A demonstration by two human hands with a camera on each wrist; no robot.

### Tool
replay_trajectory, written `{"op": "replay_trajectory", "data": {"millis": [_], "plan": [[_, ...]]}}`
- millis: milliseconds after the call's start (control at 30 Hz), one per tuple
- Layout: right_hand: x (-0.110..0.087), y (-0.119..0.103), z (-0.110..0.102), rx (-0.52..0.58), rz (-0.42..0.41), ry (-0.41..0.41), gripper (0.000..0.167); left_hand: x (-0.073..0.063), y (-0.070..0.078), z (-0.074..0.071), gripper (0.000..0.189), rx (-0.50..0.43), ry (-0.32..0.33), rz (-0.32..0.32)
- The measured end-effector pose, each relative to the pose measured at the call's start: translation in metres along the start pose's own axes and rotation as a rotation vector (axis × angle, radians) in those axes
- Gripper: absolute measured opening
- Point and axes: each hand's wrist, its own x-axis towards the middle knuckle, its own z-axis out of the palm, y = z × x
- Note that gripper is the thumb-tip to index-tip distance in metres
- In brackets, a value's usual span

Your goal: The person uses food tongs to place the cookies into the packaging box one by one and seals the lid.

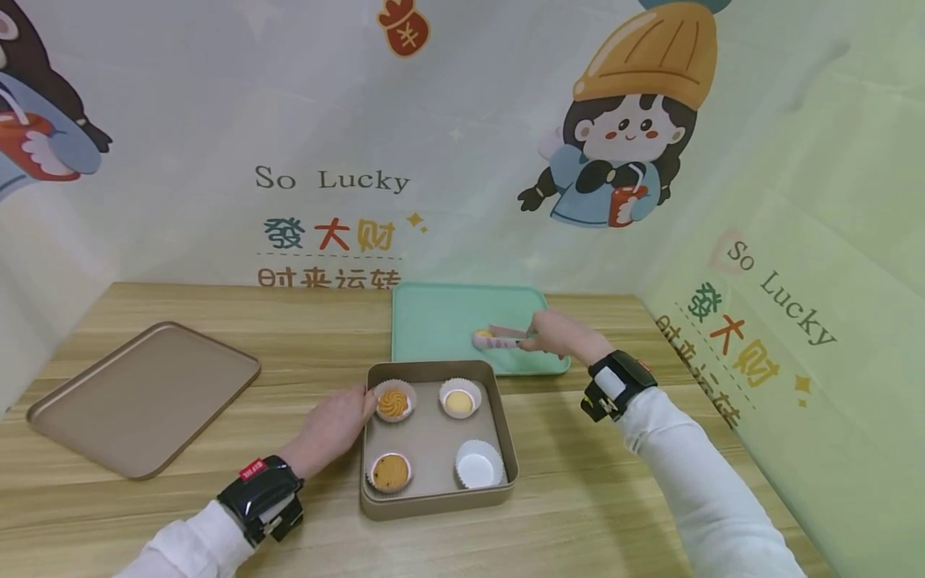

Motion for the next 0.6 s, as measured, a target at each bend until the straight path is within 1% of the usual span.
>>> {"op": "replay_trajectory", "data": {"millis": [200, 433, 600], "plan": [[0.0017, -0.0004, -0.0012, 0.011, -0.008, -0.005, 0.026, 0.0003, -0.0011, 0.0005, 0.033, 0.003, -0.001, 0.005], [-0.0009, 0.0009, -0.0009, -0.016, -0.043, 0.034, 0.025, 0.0005, -0.0010, -0.0009, 0.032, 0.009, 0.005, 0.015], [-0.0022, 0.0037, 0.0013, -0.023, -0.086, 0.063, 0.024, -0.0002, 0.0000, -0.0020, 0.032, 0.006, 0.005, 0.016]]}}
